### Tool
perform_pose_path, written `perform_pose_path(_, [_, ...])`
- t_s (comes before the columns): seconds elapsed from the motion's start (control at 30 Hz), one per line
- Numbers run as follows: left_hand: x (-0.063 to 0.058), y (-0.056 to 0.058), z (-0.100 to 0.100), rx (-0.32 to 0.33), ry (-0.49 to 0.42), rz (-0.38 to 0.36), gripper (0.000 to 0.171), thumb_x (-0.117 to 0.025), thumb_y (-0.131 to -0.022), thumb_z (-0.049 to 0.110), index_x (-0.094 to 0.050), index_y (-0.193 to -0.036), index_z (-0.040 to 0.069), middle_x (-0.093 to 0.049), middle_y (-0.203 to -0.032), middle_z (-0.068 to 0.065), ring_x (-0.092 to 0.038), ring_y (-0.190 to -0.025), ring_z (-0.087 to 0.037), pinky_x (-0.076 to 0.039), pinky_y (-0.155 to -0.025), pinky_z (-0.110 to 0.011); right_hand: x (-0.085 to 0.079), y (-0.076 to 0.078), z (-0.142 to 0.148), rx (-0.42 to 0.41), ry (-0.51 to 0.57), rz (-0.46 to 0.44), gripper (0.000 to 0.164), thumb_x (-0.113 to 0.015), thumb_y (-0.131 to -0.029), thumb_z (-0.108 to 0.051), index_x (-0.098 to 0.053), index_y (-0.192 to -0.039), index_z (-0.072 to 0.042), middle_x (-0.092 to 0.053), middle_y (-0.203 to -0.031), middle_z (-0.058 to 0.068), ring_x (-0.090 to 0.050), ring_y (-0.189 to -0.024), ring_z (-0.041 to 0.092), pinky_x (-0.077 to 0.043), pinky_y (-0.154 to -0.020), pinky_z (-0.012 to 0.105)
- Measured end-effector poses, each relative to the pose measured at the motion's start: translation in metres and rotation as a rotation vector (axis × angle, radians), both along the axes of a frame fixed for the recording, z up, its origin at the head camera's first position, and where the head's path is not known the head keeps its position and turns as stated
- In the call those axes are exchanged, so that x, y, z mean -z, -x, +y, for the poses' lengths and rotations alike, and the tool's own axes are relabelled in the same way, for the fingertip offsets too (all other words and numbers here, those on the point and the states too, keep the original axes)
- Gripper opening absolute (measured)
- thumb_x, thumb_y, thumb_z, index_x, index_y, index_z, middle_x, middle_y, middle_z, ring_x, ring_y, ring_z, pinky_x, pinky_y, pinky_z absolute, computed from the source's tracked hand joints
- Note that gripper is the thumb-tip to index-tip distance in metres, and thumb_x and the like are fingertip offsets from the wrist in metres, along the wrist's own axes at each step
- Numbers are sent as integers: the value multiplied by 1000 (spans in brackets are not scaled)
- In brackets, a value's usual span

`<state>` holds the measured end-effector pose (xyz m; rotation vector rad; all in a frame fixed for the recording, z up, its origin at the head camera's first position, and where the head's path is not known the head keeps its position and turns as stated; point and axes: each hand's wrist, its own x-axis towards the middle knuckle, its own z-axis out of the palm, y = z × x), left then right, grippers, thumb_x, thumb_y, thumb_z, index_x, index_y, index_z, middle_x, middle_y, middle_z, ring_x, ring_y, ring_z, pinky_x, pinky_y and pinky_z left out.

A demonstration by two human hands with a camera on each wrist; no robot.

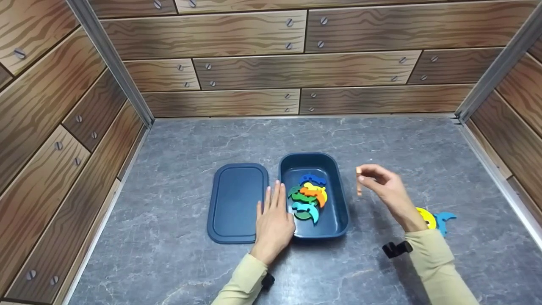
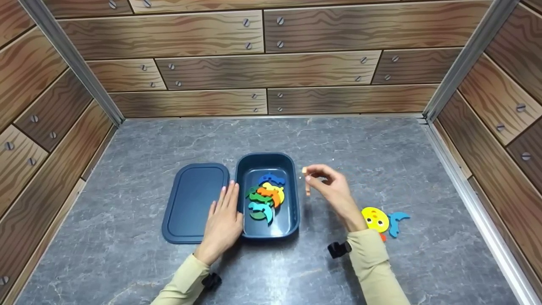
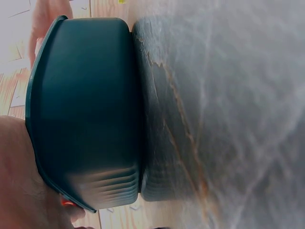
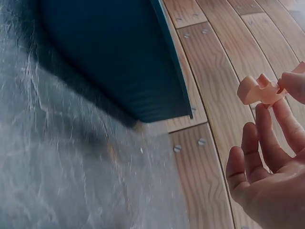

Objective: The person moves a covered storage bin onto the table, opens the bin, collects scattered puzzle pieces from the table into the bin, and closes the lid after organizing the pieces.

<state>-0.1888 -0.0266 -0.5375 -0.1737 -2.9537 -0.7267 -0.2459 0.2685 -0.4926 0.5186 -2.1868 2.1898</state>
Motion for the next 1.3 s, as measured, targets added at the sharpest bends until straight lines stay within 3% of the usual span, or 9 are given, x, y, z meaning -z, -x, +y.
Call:
perform_pose_path(0.23, [0,0,1,0,-7,12,68,-47,-97,18,-19,-159,13,-13,-164,-2,-11,-149,-26,-17,-115,-56,-5,7,-20,33,-138,86,28,-68,-93,-7,-65,-118,5,-64,-109,19,-60,-92,23,-53,-75,25])
perform_pose_path(0.47, [-1,0,1,3,-4,13,68,-47,-97,19,-19,-158,13,-12,-164,-2,-11,-149,-26,-17,-115,-56,-33,-1,-46,71,-322,143,23,-69,-92,-7,-69,-114,-1,-67,-108,14,-58,-98,22,-46,-80,31])
perform_pose_path(0.67, [0,1,1,0,-5,11,69,-49,-97,19,-19,-158,13,-12,-164,-2,-11,-149,-26,-17,-115,-56,-12,13,-54,47,-391,217,20,-71,-92,-15,-72,-112,-14,-69,-100,6,-57,-94,26,-35,-83,45])
perform_pose_path(0.8, [-1,1,1,-2,-1,2,70,-51,-97,20,-19,-159,14,-11,-164,-1,-10,-149,-25,-16,-115,-56,-10,15,-63,70,-500,243,19,-73,-91,-23,-73,-109,-21,-68,-102,-4,-53,-97,21,-38,-85,43])
perform_pose_path(0.93, [-2,1,1,-3,-8,-16,69,-50,-98,20,-18,-159,14,-9,-165,1,-8,-150,-24,-16,-116,-56,-9,15,-72,99,-601,316,18,-76,-88,-22,-74,-105,-20,-67,-104,-7,-54,-99,17,-40,-87,40])
perform_pose_path(1.07, [-2,0,1,-2,-9,-17,68,-49,-98,20,-18,-159,14,-10,-165,0,-7,-150,-23,-15,-116,-56,-6,16,-80,108,-682,397,14,-75,-89,-17,-75,-103,-16,-67,-103,-5,-56,-98,23,-38,-88,41])
perform_pose_path(1.3, [-1,0,1,3,-5,-10,69,-50,-98,20,-19,-159,14,-10,-164,0,-8,-150,-24,-16,-116,-56,3,17,-88,115,-851,449,14,-74,-89,-21,-75,-102,-17,-65,-98,-3,-50,-87,21,-34,-79,40])
